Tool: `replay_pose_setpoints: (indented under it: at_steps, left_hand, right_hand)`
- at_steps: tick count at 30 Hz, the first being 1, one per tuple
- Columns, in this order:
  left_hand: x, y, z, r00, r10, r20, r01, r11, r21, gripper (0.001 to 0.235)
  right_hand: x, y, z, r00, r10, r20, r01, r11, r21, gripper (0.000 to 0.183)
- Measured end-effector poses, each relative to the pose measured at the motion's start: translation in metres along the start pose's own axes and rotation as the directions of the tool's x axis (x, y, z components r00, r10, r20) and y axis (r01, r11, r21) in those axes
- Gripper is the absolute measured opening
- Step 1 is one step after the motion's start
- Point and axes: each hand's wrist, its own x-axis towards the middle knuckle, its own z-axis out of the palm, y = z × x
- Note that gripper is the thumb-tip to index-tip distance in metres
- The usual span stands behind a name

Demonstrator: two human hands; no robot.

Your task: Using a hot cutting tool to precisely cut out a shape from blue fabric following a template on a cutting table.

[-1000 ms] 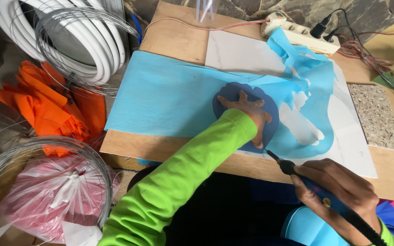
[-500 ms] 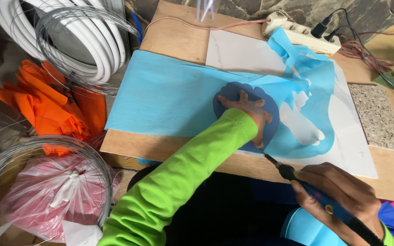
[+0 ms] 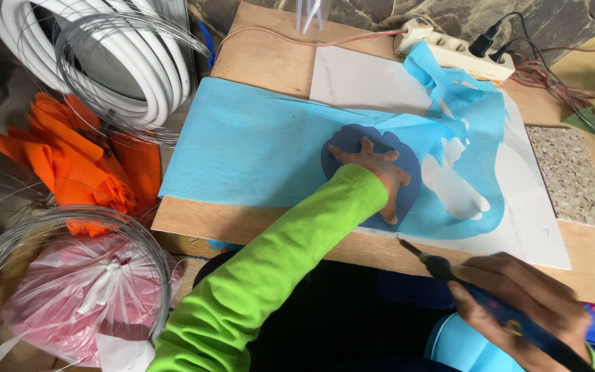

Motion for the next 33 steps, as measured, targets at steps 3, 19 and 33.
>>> replay_pose_setpoints:
  at_steps: [3,19,33]
  left_hand:
    - [0.001,0.000,0.000,1.000,-0.012,0.014,0.012,1.000,-0.007,0.077]
    - [0.003,0.001,0.006,0.998,-0.024,-0.060,0.024,1.000,0.006,0.078]
    - [0.008,0.002,0.008,0.995,-0.028,-0.098,0.030,0.999,0.014,0.078]
  right_hand:
    - [-0.020,0.023,-0.010,0.999,0.036,-0.017,-0.039,0.986,-0.159,0.024]
    - [-0.033,0.098,0.064,0.981,-0.177,-0.072,0.185,0.975,0.120,0.006]
    - [-0.029,0.119,0.048,0.946,-0.315,0.072,0.320,0.944,-0.074,0.013]
